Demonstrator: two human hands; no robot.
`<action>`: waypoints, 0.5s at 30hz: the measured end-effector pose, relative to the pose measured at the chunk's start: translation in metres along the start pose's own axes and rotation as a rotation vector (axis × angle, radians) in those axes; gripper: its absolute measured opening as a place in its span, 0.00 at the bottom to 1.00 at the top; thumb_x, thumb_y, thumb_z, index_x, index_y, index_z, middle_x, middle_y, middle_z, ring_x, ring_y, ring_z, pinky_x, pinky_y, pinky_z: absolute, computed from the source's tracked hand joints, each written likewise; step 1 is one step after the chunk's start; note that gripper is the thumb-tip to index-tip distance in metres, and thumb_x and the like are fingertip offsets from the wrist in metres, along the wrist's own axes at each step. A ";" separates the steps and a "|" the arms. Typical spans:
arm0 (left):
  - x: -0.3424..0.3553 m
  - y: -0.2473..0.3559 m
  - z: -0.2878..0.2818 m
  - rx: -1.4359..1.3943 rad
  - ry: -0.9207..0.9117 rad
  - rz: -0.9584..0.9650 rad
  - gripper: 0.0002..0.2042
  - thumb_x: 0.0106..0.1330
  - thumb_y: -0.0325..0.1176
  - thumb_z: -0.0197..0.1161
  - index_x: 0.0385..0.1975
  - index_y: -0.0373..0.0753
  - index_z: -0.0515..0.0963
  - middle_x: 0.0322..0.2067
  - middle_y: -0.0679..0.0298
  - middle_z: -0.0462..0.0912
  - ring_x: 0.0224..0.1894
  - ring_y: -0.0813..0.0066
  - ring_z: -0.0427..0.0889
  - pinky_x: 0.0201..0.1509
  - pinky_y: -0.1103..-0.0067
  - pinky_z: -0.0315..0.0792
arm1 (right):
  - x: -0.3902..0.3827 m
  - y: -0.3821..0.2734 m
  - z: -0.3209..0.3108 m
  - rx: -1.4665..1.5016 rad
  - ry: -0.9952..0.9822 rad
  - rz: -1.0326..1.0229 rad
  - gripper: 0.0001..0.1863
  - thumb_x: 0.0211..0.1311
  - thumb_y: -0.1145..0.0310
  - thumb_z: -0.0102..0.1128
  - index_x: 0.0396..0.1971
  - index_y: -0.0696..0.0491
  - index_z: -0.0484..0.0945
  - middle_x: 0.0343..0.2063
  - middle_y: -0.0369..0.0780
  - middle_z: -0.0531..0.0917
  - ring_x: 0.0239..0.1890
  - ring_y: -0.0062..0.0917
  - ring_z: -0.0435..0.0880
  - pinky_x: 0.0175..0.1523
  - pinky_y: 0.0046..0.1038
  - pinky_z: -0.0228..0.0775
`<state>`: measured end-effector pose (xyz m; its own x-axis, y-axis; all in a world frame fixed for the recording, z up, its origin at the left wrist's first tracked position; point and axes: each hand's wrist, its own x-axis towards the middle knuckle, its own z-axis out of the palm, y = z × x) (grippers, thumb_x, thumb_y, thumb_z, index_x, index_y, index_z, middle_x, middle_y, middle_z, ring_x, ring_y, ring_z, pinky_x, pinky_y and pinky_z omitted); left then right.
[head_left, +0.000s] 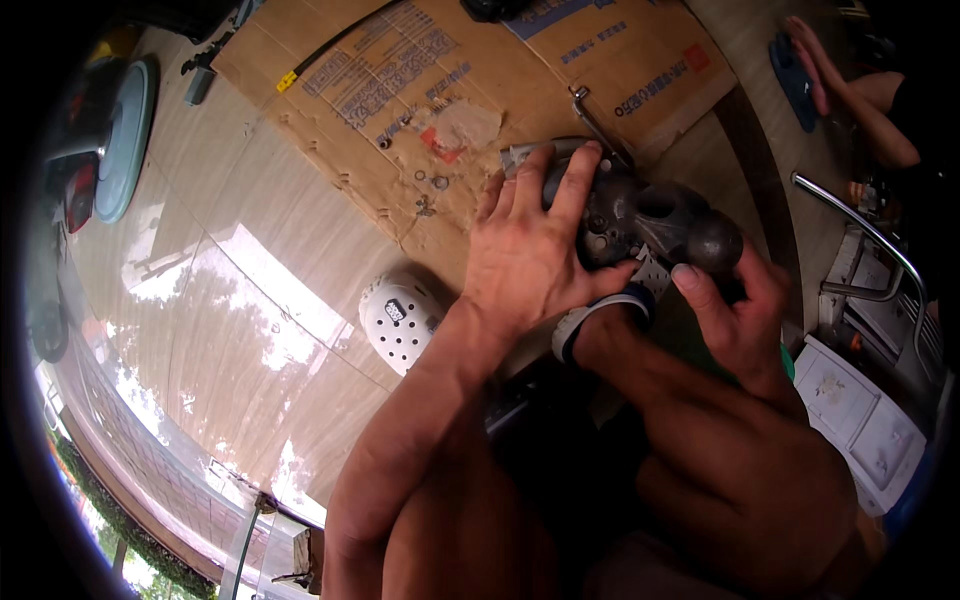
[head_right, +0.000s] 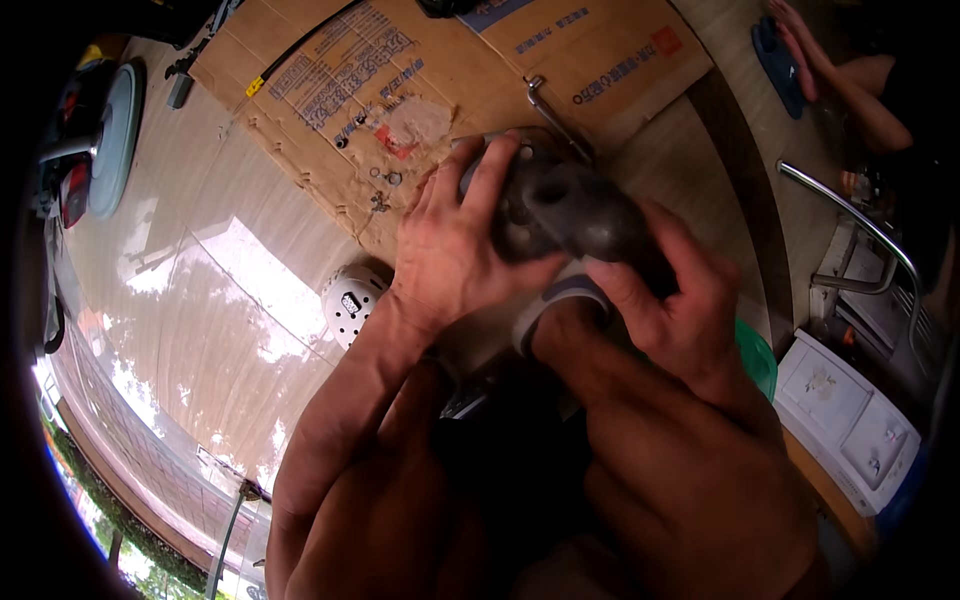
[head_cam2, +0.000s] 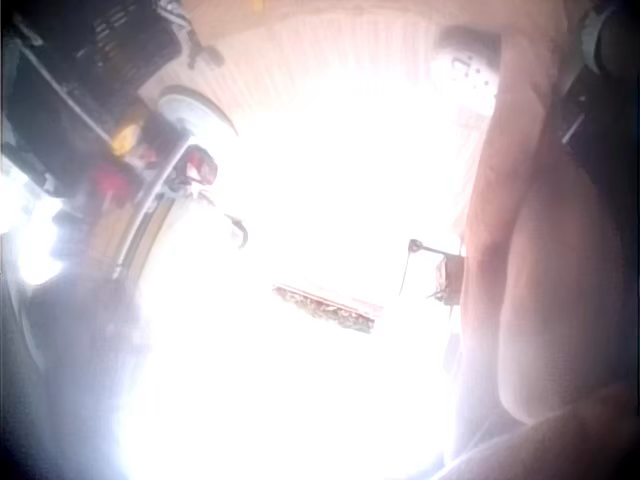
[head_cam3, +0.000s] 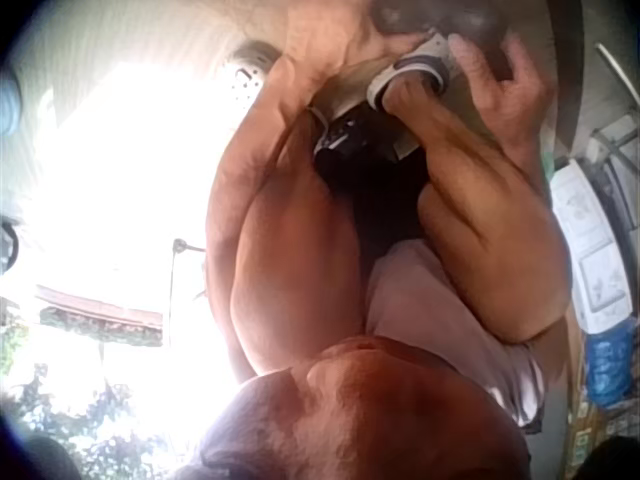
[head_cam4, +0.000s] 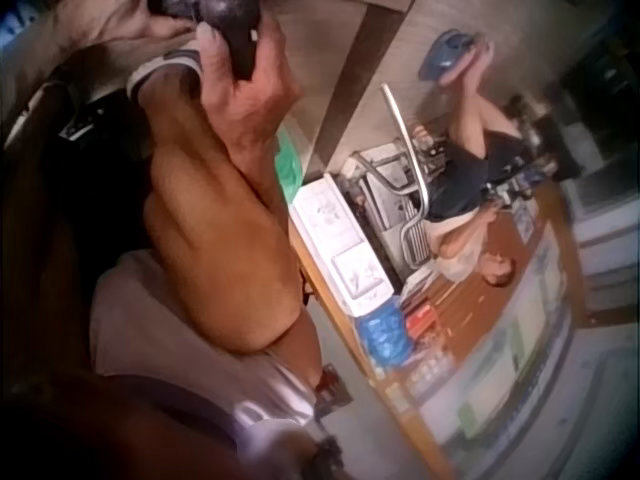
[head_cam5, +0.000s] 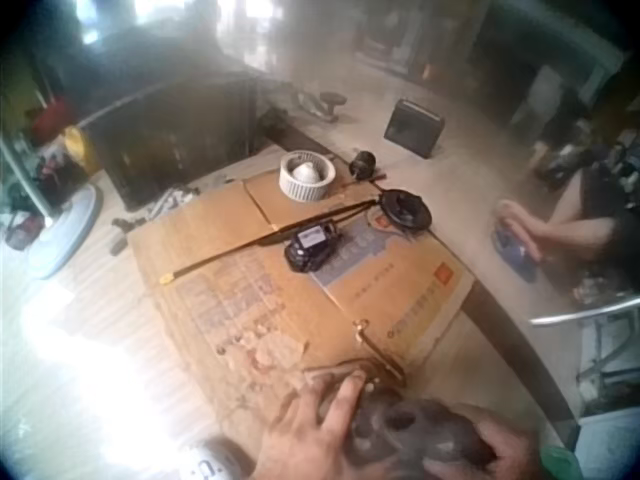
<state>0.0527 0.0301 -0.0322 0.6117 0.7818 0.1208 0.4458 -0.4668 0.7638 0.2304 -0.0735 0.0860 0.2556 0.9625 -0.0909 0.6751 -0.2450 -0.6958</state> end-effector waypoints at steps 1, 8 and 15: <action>0.000 0.000 0.000 0.002 0.002 0.000 0.53 0.44 0.61 0.77 0.73 0.49 0.64 0.62 0.41 0.71 0.60 0.42 0.77 0.70 0.49 0.66 | 0.001 -0.004 -0.001 -0.039 -0.022 0.058 0.20 0.64 0.69 0.70 0.53 0.61 0.80 0.37 0.44 0.88 0.39 0.22 0.87 0.45 0.25 0.79; 0.001 0.002 -0.001 0.020 0.015 0.005 0.51 0.43 0.58 0.79 0.71 0.49 0.66 0.62 0.44 0.72 0.59 0.40 0.78 0.65 0.52 0.72 | 0.003 -0.004 0.001 -0.009 0.014 0.055 0.19 0.65 0.68 0.70 0.52 0.61 0.80 0.37 0.43 0.88 0.39 0.23 0.87 0.44 0.26 0.79; 0.001 0.001 0.000 0.033 0.037 0.006 0.51 0.41 0.56 0.81 0.70 0.48 0.68 0.61 0.47 0.73 0.58 0.40 0.79 0.59 0.55 0.78 | -0.001 -0.001 -0.002 -0.010 0.006 -0.001 0.19 0.64 0.69 0.70 0.52 0.61 0.80 0.38 0.44 0.88 0.41 0.24 0.87 0.46 0.26 0.79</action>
<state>0.0544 0.0304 -0.0313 0.5898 0.7937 0.1493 0.4641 -0.4844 0.7416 0.2310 -0.0750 0.0880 0.2586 0.9622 -0.0859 0.6824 -0.2449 -0.6887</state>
